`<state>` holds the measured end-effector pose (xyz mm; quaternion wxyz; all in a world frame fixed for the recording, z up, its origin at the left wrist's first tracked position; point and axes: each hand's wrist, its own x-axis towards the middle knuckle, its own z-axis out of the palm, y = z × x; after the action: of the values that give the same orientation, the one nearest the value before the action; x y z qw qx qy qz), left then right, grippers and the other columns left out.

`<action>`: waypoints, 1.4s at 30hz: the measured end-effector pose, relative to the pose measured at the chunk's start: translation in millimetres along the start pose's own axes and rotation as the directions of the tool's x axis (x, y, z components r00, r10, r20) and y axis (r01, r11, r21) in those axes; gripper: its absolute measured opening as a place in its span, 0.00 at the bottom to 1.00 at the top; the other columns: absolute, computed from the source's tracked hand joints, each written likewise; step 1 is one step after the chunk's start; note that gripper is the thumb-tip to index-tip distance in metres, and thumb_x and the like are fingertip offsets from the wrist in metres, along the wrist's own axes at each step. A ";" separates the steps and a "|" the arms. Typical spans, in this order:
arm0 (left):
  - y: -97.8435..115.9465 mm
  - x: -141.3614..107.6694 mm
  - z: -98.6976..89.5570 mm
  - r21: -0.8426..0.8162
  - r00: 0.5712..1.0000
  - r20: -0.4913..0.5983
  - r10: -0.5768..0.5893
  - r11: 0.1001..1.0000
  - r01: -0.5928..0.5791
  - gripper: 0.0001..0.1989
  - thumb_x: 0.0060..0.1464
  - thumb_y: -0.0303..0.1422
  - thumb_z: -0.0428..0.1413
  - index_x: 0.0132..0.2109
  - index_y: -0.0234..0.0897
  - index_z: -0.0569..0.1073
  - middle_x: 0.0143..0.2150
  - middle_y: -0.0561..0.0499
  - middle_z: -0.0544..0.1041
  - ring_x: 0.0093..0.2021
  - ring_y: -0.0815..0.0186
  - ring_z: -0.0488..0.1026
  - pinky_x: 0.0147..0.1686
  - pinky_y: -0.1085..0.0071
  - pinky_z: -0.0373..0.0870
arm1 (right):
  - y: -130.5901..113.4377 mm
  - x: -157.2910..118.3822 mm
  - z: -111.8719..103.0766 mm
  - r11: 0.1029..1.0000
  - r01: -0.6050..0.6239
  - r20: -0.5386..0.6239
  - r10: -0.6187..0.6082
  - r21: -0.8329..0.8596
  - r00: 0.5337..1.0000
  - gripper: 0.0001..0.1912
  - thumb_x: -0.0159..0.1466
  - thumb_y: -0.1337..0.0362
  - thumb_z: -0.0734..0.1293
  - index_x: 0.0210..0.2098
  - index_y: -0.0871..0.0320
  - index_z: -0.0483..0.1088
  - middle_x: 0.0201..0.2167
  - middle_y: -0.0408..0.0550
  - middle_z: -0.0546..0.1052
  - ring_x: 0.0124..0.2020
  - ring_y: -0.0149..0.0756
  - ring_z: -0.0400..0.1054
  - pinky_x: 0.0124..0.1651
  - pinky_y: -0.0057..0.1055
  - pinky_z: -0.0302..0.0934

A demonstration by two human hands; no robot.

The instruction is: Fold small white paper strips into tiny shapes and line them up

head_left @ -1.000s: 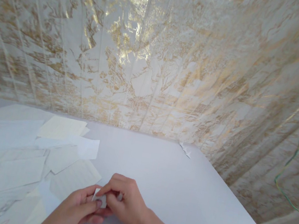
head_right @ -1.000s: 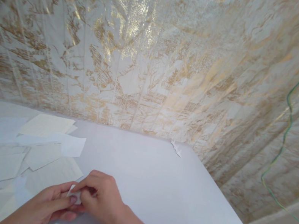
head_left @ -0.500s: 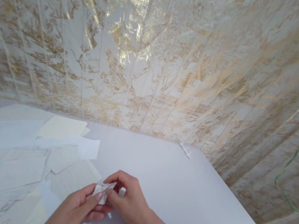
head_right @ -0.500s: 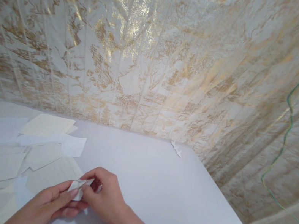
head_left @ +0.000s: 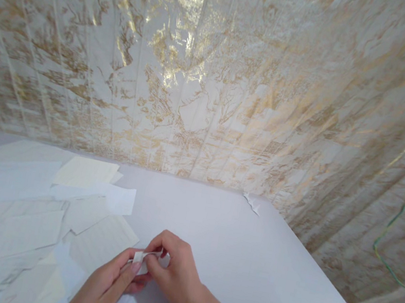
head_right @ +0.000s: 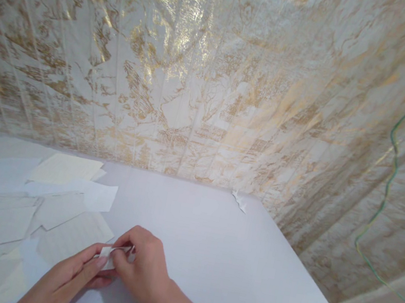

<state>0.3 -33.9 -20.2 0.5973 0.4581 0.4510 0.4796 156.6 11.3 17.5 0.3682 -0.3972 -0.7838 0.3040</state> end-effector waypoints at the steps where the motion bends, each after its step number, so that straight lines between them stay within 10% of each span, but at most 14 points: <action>1: 0.3 -0.9 0.2 0.009 1.000 0.007 0.008 1.000 -0.008 0.26 0.53 0.55 0.59 0.50 0.41 0.77 0.48 0.48 0.83 0.47 0.54 0.80 0.51 0.60 0.76 | 0.9 -0.5 -0.1 1.000 0.022 -0.003 -0.022 -0.017 1.000 0.08 0.55 0.75 0.64 0.29 0.57 0.71 0.27 0.40 0.74 0.29 0.30 0.67 0.37 0.25 0.61; 7: 2.7 -4.0 0.2 0.070 0.998 0.016 0.057 0.996 -0.058 0.26 0.58 0.54 0.55 0.52 0.40 0.74 0.49 0.49 0.83 0.49 0.55 0.79 0.53 0.60 0.74 | 13.9 -1.3 3.0 0.947 0.300 -0.008 -0.303 -0.116 0.953 0.07 0.57 0.74 0.62 0.32 0.55 0.66 0.29 0.44 0.73 0.29 0.31 0.66 0.35 0.25 0.61; 13: 5.5 -4.2 -0.3 0.118 0.997 0.048 0.066 0.990 -0.071 0.22 0.62 0.52 0.51 0.49 0.40 0.74 0.47 0.50 0.82 0.48 0.56 0.78 0.53 0.61 0.72 | 13.7 -0.5 3.0 0.940 0.324 0.012 -0.325 -0.108 0.946 0.09 0.58 0.75 0.60 0.33 0.54 0.62 0.31 0.44 0.71 0.30 0.31 0.65 0.35 0.25 0.61; 28: 9.6 0.5 -0.7 0.149 0.999 -0.038 0.013 0.989 -0.007 0.29 0.51 0.61 0.56 0.44 0.40 0.75 0.41 0.51 0.83 0.44 0.57 0.80 0.47 0.67 0.74 | 5.1 6.6 6.0 0.878 -0.266 0.064 0.263 0.399 0.963 0.04 0.55 0.70 0.65 0.30 0.61 0.72 0.20 0.41 0.71 0.23 0.31 0.64 0.29 0.28 0.57; 42: 18.9 -1.0 8.6 -0.012 0.984 -0.176 -0.023 1.000 0.021 0.27 0.40 0.59 0.65 0.31 0.38 0.78 0.27 0.52 0.83 0.28 0.62 0.81 0.31 0.73 0.75 | 6.4 8.6 7.9 0.684 -0.325 0.176 0.280 0.653 0.944 0.21 0.51 0.50 0.76 0.26 0.61 0.70 0.17 0.41 0.71 0.19 0.28 0.63 0.26 0.27 0.57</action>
<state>5.6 -33.6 -0.1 0.5627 0.4060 0.5045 0.5138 149.1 20.3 11.2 0.4067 -0.3510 -0.5548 0.6352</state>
